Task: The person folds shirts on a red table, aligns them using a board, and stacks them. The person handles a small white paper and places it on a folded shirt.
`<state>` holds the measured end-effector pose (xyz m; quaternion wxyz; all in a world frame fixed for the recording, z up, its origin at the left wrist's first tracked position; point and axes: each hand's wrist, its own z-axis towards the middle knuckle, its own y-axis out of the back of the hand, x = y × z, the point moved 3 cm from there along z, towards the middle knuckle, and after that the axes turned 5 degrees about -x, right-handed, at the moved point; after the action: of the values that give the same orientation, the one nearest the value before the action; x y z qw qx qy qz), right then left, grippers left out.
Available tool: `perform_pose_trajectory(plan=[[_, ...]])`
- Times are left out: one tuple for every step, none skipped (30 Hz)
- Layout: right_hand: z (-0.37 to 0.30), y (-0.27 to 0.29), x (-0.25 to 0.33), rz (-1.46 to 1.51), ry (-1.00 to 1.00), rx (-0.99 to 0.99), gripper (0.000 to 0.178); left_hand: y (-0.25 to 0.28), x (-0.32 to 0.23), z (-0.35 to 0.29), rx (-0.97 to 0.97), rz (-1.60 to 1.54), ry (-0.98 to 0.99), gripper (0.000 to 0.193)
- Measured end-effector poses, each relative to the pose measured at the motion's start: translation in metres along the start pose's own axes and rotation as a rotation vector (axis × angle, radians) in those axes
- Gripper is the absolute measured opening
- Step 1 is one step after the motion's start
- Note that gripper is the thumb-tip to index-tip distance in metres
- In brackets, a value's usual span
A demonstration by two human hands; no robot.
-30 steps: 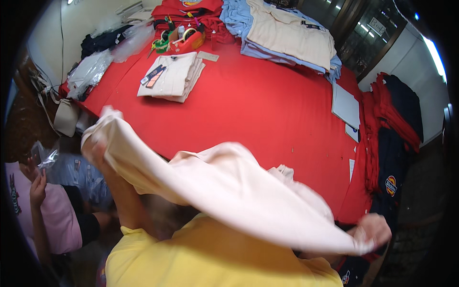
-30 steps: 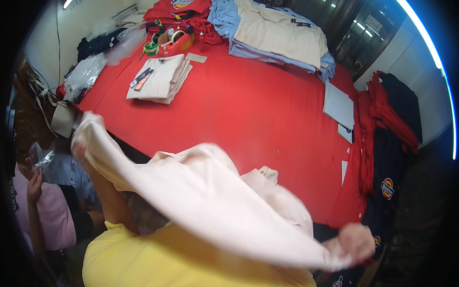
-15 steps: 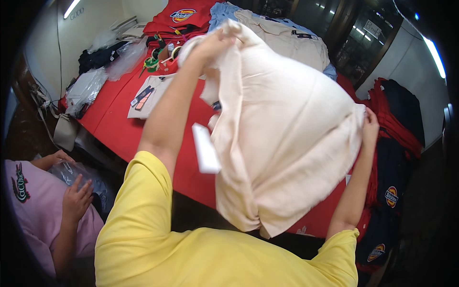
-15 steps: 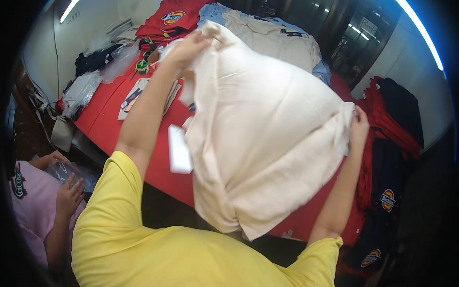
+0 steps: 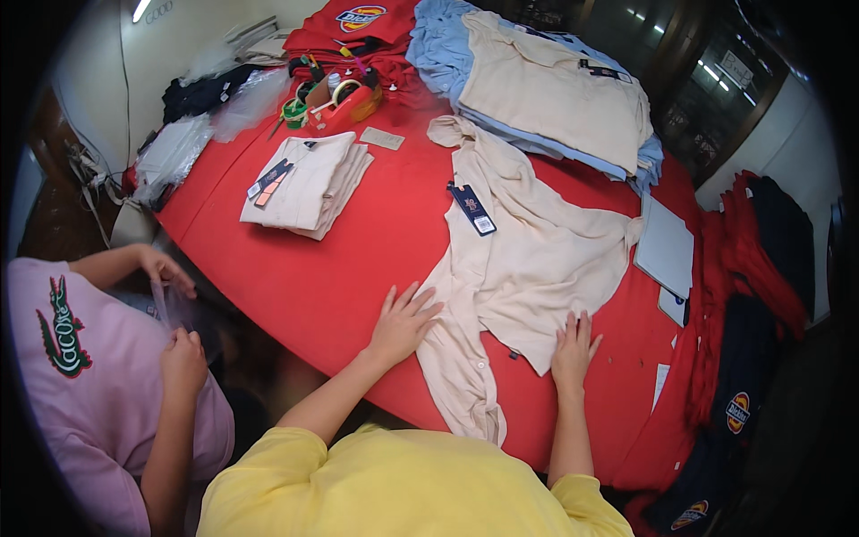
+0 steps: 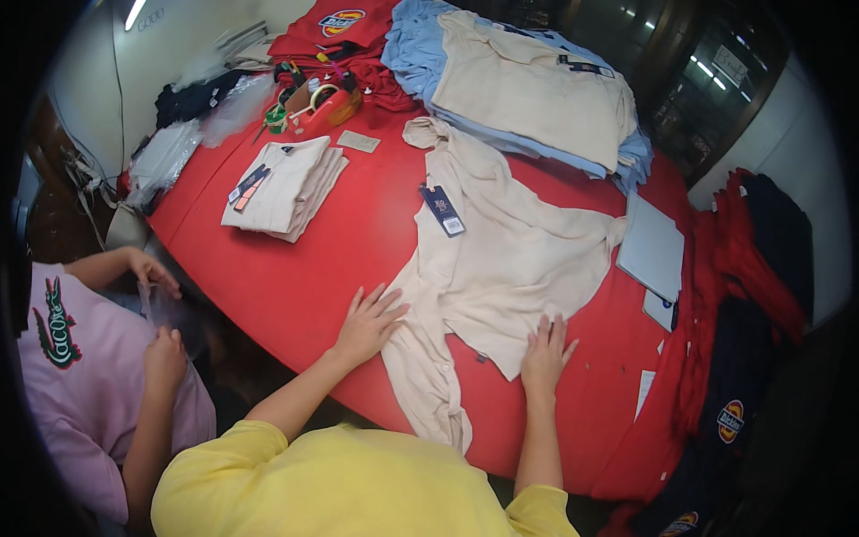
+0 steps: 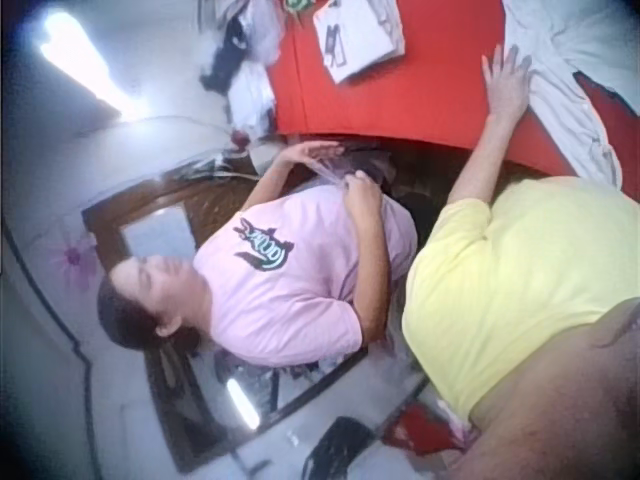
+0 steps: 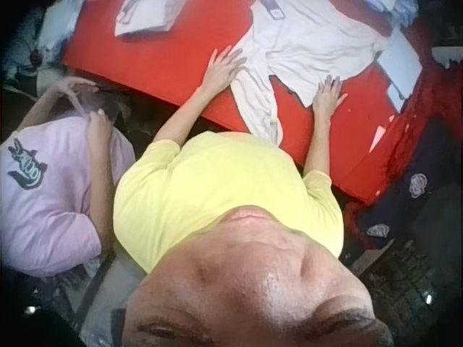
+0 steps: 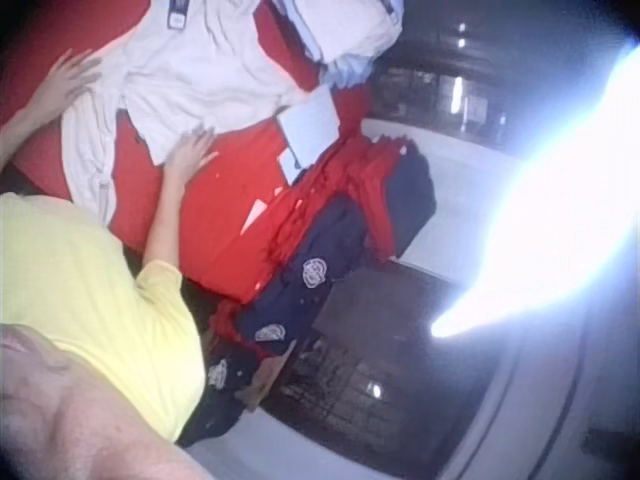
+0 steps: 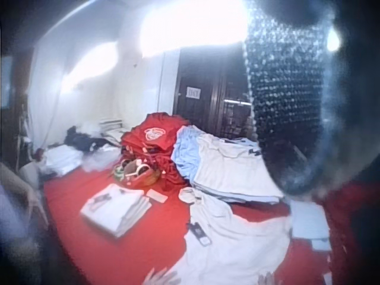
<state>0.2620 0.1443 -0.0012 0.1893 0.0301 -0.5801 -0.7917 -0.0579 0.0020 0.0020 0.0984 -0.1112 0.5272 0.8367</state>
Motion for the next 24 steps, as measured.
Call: perform_pose_trajectory(plan=[[-0.008, 0.002, -0.008, -0.029, 0.000, -0.007, 0.046, 0.004, 0.009, -0.008, -0.022, -0.056, 0.045, 0.036], [-0.014, 0.006, -0.016, -0.057, 0.001, -0.022, 0.045, 0.013, 0.015, -0.013, -0.051, -0.110, 0.085, 0.030], [-0.023, 0.011, -0.029, -0.088, -0.029, -0.004, 0.044, 0.022, 0.022, -0.017, -0.079, -0.164, 0.122, 0.024], [-0.031, 0.018, -0.043, -0.119, -0.062, 0.011, 0.043, 0.029, 0.029, -0.020, -0.039, -0.235, 0.187, 0.022], [-0.040, 0.027, -0.057, -0.140, -0.124, 0.018, 0.042, 0.035, 0.035, -0.025, 0.006, -0.306, 0.250, 0.021], [-0.049, 0.034, -0.066, -0.158, -0.192, 0.025, 0.042, 0.045, 0.041, -0.027, 0.056, -0.375, 0.309, 0.020], [-0.057, 0.040, -0.073, -0.142, -0.295, 0.054, 0.043, 0.055, 0.045, -0.027, 0.143, -0.374, 0.326, 0.020], [-0.064, 0.047, -0.078, -0.129, -0.401, 0.077, 0.045, 0.069, 0.050, -0.020, 0.228, -0.377, 0.336, 0.020], [-0.067, 0.053, -0.083, -0.122, -0.503, 0.092, 0.046, 0.075, 0.054, -0.010, 0.307, -0.386, 0.346, 0.021], [-0.070, 0.054, -0.083, -0.151, -0.546, 0.078, 0.048, 0.078, 0.060, 0.006, 0.223, -0.476, 0.383, 0.027], [-0.073, 0.050, -0.080, -0.175, -0.590, 0.061, 0.049, 0.076, 0.068, 0.027, 0.119, -0.510, 0.358, 0.035], [-0.077, 0.044, -0.075, -0.196, -0.633, 0.050, 0.051, 0.066, 0.077, 0.050, 0.019, -0.467, 0.355, 0.040], [-0.079, 0.040, -0.070, -0.282, -0.624, 0.053, 0.054, 0.052, 0.089, 0.076, -0.081, -0.419, 0.353, 0.048], [-0.078, 0.039, -0.068, -0.282, -0.622, 0.042, 0.053, 0.033, 0.106, 0.102, -0.092, -0.267, 0.324, 0.053], [-0.076, 0.037, -0.066, -0.282, -0.617, 0.033, 0.053, 0.014, 0.126, 0.127, -0.104, -0.114, 0.299, 0.059], [-0.072, 0.034, -0.061, -0.275, -0.603, 0.026, 0.052, 0.003, 0.150, 0.150, -0.084, 0.033, 0.294, 0.064], [-0.071, 0.032, -0.058, -0.267, -0.594, 0.028, 0.052, -0.004, 0.167, 0.170, -0.061, 0.175, 0.282, 0.070], [-0.071, 0.032, -0.057, -0.265, -0.596, 0.024, 0.052, -0.008, 0.176, 0.187, -0.033, 0.200, 0.291, 0.073], [-0.069, 0.033, -0.057, -0.262, -0.597, 0.021, 0.052, -0.009, 0.183, 0.200, -0.007, 0.226, 0.301, 0.076], [-0.071, 0.035, -0.058, -0.263, -0.602, 0.019, 0.052, -0.012, 0.186, 0.210, 0.023, 0.247, 0.307, 0.079], [-0.071, 0.033, -0.058, -0.260, -0.600, 0.019, 0.052, -0.013, 0.193, 0.211, 0.140, 0.179, 0.363, 0.086], [-0.068, 0.032, -0.057, -0.253, -0.590, 0.022, 0.052, -0.012, 0.197, 0.207, 0.123, 0.183, 0.378, 0.086], [-0.070, 0.035, -0.059, -0.262, -0.602, 0.012, 0.052, -0.017, 0.188, 0.201, 0.116, 0.175, 0.380, 0.086], [-0.072, 0.035, -0.060, -0.265, -0.610, 0.009, 0.052, -0.020, 0.181, 0.189, 0.112, 0.174, 0.387, 0.086]])
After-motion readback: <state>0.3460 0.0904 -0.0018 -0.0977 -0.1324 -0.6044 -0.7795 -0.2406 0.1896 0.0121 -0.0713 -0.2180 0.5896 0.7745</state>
